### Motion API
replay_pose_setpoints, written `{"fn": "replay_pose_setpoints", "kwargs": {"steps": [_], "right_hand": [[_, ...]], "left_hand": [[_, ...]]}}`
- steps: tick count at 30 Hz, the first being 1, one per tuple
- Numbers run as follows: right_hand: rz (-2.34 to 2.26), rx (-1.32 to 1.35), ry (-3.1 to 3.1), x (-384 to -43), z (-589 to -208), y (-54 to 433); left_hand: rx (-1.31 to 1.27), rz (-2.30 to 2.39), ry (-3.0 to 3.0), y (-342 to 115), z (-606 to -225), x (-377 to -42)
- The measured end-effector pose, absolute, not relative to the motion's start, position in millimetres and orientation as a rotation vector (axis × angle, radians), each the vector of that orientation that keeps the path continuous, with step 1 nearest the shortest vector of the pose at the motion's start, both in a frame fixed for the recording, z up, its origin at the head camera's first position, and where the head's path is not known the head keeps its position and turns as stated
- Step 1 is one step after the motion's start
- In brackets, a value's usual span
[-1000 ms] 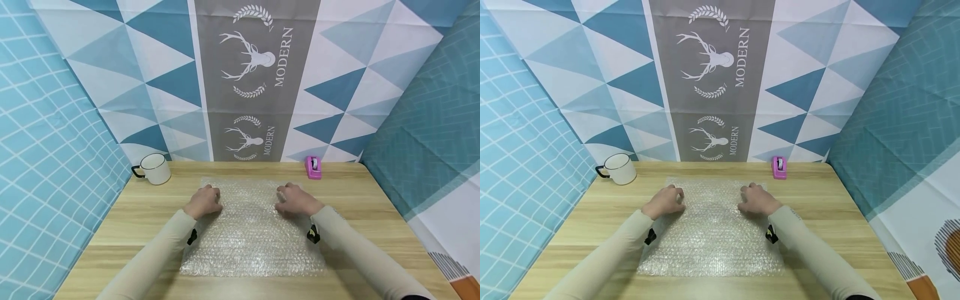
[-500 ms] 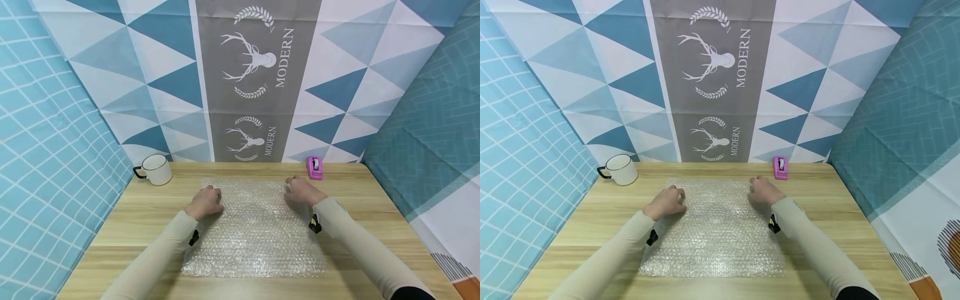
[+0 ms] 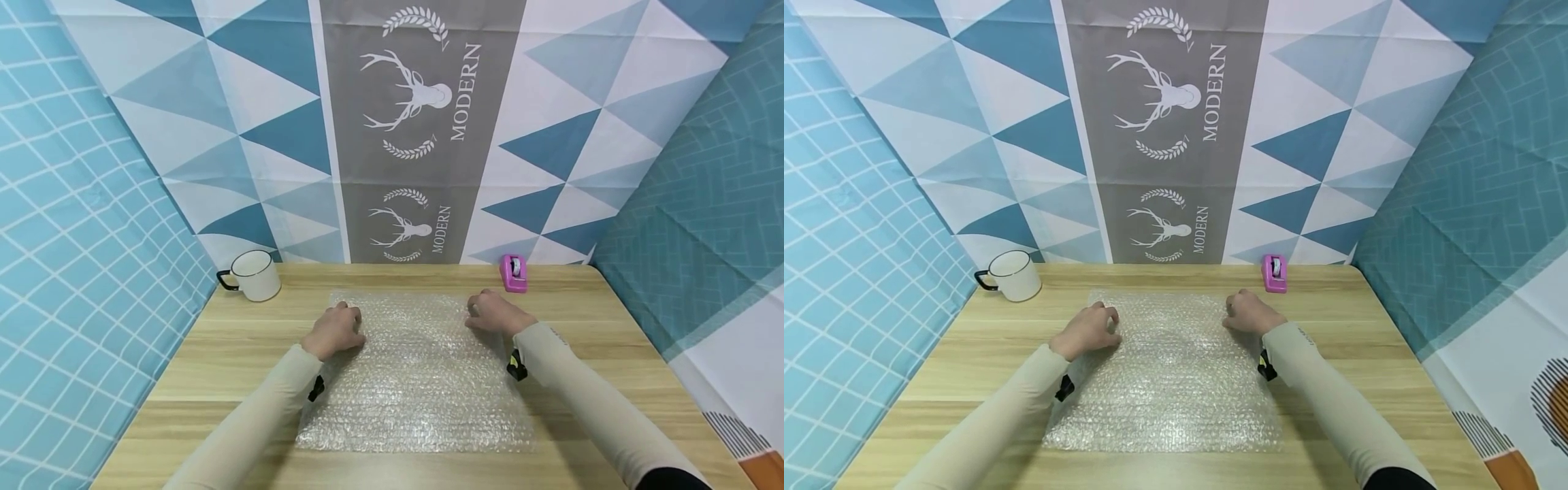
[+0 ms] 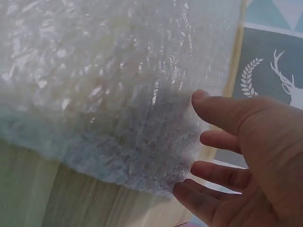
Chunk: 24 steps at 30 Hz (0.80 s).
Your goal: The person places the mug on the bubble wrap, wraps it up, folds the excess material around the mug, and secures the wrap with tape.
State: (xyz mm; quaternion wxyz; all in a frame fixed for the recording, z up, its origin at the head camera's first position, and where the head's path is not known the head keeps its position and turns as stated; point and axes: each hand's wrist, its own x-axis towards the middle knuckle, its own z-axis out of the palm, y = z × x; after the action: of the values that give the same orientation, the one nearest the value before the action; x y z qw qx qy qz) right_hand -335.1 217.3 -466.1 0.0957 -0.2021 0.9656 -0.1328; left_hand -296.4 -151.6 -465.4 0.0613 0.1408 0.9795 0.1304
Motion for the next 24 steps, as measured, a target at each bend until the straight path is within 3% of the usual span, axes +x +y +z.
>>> {"fn": "replay_pose_setpoints", "kwargs": {"steps": [12,24], "right_hand": [[-0.395,-0.520,2.855,-332.1,-468.8,213.9],[-0.345,-0.641,2.889,-336.7,-466.7,212.7]], "left_hand": [[0.618,0.405,2.975,-164.5,-469.9,-303.5],[0.708,0.604,2.982,-182.0,-470.1,-294.4]]}}
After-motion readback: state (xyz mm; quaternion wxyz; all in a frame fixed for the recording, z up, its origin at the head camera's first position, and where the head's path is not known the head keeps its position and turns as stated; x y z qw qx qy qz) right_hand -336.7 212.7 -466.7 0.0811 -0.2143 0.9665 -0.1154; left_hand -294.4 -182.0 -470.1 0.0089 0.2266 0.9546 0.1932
